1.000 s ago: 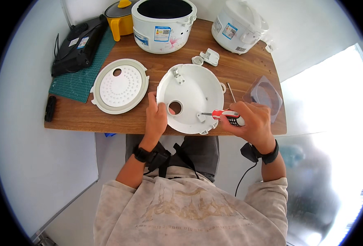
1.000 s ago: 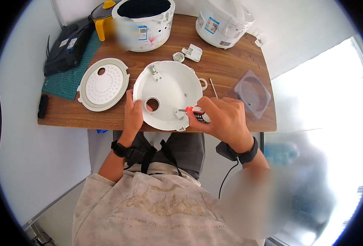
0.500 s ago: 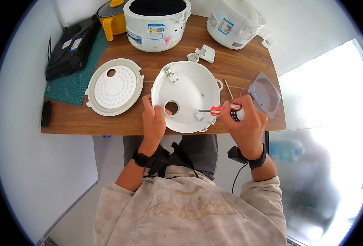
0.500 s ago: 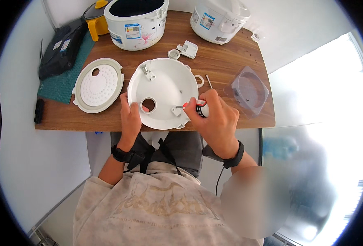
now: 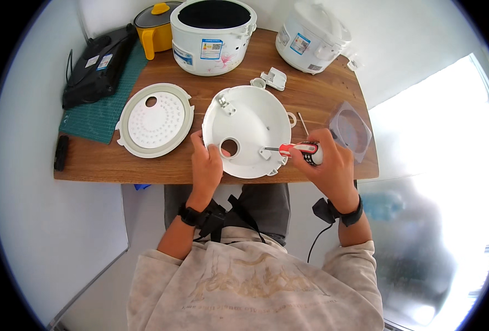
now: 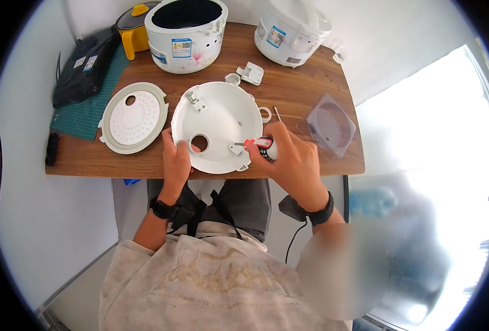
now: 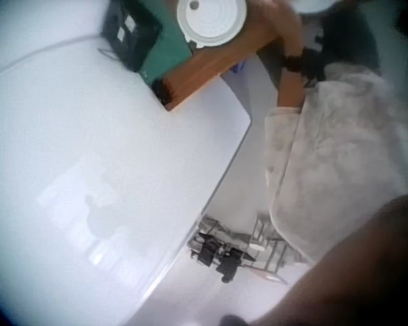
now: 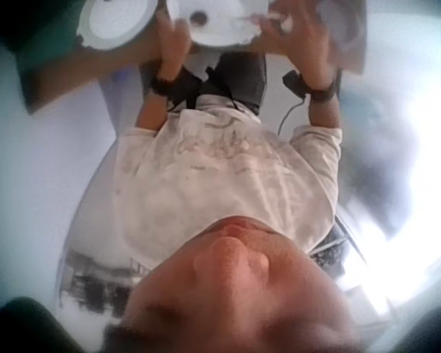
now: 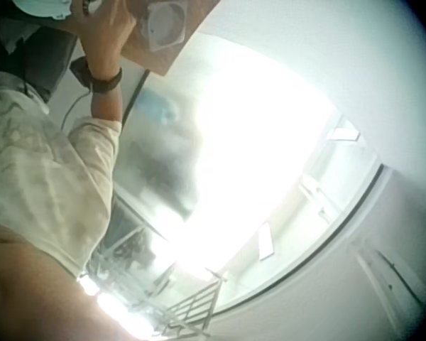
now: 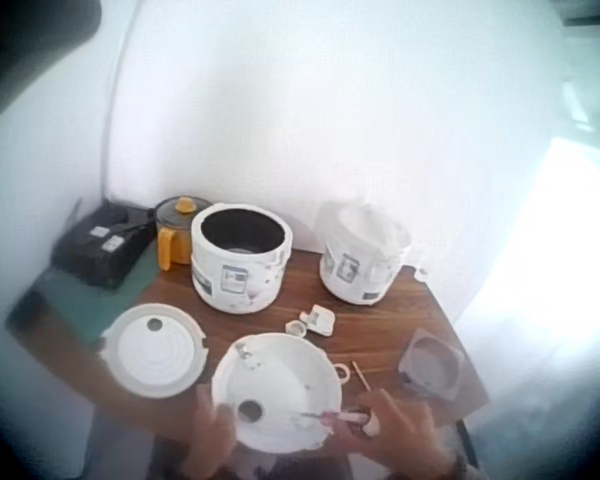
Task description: The person uses a screwdriver to remove screws from a white plastic lid and then reattaches small plastic components to the lid. They handle the lid, screws, and small plastic parts on a wooden table.
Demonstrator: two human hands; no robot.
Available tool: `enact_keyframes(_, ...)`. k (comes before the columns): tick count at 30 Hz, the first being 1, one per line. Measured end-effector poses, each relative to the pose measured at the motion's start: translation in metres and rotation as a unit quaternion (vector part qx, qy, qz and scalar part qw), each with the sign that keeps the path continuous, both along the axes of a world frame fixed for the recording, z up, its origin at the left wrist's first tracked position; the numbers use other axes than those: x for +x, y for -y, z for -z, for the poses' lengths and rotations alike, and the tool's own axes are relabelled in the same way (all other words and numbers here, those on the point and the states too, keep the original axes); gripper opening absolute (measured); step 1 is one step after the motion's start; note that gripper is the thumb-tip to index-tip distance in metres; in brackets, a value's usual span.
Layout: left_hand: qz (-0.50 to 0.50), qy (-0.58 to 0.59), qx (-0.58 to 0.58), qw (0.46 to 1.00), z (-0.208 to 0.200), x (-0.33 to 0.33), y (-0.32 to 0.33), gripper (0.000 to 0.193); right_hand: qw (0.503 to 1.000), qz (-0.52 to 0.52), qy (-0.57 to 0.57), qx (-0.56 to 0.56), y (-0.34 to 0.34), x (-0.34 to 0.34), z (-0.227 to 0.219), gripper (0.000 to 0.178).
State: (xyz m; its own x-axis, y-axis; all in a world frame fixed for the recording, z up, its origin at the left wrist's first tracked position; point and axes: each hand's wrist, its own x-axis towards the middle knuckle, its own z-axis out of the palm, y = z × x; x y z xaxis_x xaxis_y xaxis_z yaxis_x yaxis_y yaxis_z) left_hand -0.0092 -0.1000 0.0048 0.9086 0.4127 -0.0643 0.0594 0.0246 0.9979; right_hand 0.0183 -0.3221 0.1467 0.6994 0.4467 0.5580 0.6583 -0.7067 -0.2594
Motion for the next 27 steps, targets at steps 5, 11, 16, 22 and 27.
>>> enact_keyframes(5, -0.012, 0.023, 0.007, 1.0, 0.002, 0.0, -0.001, 0.033, 1.0, -0.008, 0.019, 0.009, 0.004, -0.011, -0.018, 0.029)
enact_keyframes(11, 0.007, -0.003, 0.002, 1.0, -0.005, 0.001, -0.001, 0.035, 0.996, 0.073, 0.007, 0.044, 0.012, 0.005, -0.013, 0.028)
enact_keyframes(16, 0.01, 0.0, 0.018, 1.0, -0.005, 0.002, -0.004, 0.038, 0.995, 0.096, -0.008, 0.037, 0.012, 0.023, 0.003, 0.031)
enact_keyframes(22, 0.031, -0.044, -0.038, 0.998, -0.011, 0.002, -0.008, 0.041, 0.995, 0.08, -0.041, 0.049, 0.009, 0.034, 0.012, 0.031)
enact_keyframes(27, 0.054, -0.07, -0.065, 0.994, -0.01, 0.006, -0.015, 0.039, 0.991, 0.091, -0.049, 0.084, 0.013, 0.032, 0.01, 0.03)
